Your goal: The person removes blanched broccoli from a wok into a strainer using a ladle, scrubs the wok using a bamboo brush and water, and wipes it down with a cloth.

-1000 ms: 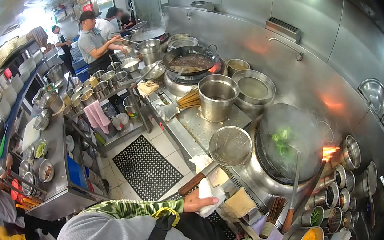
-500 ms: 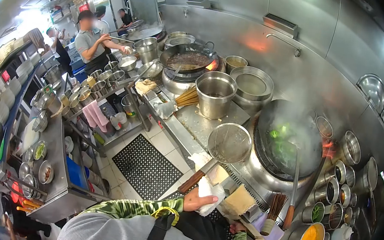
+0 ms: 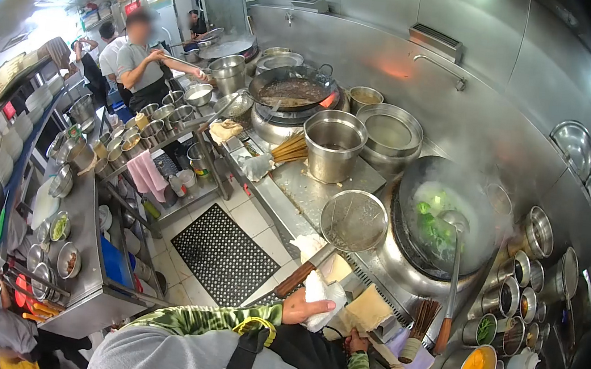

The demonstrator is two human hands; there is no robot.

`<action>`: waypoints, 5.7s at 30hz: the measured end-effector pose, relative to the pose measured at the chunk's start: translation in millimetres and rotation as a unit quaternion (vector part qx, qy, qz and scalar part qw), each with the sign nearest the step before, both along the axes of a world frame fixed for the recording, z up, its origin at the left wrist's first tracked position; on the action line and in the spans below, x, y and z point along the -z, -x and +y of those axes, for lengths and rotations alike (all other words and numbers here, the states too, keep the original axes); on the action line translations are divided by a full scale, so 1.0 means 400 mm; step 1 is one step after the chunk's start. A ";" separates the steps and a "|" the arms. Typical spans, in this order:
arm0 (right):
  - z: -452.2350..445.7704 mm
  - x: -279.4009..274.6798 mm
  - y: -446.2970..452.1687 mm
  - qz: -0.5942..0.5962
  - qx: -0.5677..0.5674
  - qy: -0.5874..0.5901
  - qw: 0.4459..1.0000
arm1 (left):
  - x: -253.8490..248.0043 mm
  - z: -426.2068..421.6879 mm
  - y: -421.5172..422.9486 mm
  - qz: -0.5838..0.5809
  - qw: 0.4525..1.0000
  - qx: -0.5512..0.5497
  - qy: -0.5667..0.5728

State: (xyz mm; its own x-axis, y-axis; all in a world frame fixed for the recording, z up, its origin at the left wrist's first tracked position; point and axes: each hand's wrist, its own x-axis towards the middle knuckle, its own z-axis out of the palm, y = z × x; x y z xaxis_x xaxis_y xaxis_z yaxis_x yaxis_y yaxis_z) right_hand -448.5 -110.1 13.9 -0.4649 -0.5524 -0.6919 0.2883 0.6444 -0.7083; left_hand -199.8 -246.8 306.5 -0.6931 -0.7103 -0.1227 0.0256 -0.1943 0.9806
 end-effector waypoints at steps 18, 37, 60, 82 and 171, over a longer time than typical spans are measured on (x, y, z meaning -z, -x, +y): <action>-0.020 -0.018 0.034 0.080 -0.206 -0.197 0.955 | -0.006 -0.023 -0.025 -0.017 1.000 -0.004 -0.007; 0.013 -0.043 0.035 0.302 -0.312 -0.438 0.787 | -0.012 -0.030 -0.028 -0.028 1.000 -0.011 0.009; 0.041 -0.060 0.000 0.375 -0.197 -0.461 0.780 | -0.006 -0.022 -0.007 -0.010 0.999 -0.027 0.038; 0.026 0.035 0.010 0.214 -0.200 0.023 0.956 | 0.000 -0.021 -0.009 -0.012 1.000 -0.016 -0.009; 0.078 -0.938 -0.009 0.249 0.139 0.306 0.908 | 0.059 -0.175 0.401 0.073 0.874 0.071 -0.475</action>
State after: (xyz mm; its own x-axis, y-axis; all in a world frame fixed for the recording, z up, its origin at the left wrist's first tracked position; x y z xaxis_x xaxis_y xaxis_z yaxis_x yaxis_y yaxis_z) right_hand -444.7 -79.0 389.0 -0.8159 -0.5767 0.0404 -0.0754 0.0369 -0.9965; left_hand -360.2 -316.6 283.0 -0.8241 -0.2412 -0.5125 0.0467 -0.9307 0.3628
